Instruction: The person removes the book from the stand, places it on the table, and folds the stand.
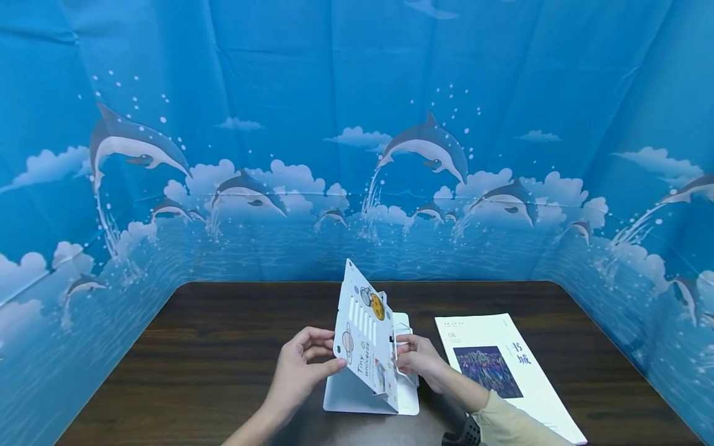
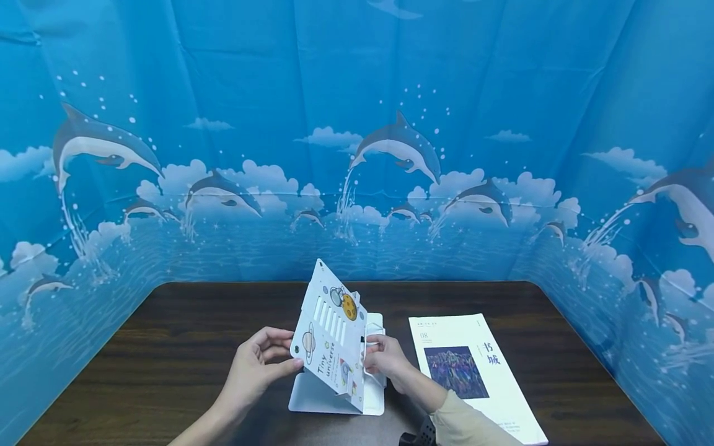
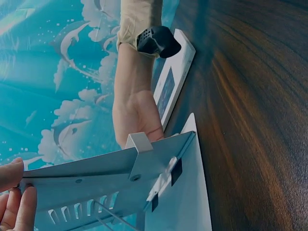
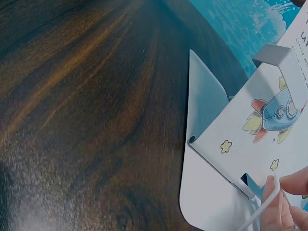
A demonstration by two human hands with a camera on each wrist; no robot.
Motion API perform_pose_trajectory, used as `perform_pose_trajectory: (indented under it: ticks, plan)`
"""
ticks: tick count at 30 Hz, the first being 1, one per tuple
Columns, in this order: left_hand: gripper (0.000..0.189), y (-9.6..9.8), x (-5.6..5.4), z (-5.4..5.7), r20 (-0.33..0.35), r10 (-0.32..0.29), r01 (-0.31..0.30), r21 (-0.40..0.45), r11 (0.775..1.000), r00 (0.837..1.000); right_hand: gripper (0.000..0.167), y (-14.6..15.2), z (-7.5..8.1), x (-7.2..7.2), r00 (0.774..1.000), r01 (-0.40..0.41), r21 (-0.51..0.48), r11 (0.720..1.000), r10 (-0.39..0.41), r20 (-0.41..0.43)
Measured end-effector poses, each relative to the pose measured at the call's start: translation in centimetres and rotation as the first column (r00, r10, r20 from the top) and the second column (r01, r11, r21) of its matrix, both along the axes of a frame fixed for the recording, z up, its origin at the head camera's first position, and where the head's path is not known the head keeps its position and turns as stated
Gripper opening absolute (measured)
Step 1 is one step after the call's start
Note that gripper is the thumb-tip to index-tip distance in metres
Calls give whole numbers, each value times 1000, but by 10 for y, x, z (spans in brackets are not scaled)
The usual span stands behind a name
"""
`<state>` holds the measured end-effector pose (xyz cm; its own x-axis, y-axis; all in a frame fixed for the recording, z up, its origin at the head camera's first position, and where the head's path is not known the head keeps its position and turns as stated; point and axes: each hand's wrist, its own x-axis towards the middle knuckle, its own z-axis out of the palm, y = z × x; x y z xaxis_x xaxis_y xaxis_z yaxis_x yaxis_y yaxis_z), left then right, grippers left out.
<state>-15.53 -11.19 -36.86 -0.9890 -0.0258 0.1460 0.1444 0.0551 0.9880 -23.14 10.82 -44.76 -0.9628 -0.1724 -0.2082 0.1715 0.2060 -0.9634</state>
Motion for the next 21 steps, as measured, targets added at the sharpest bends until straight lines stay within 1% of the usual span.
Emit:
perform_pose_trajectory:
  ticks: [7,14,21]
  plan:
    - [42,5,3,0,0,4,-4,13,1000,1000,52,3,0,0,1000,-24,25,999,24,1]
    - [43,7,5,0,14,12,-12,-16,1000,1000,52,5,1,1,999,-43,39,998,43,3]
    - [44,9,6,0,20,4,-4,-20,1000,1000,55,7,2,0,999,-52,42,998,52,1]
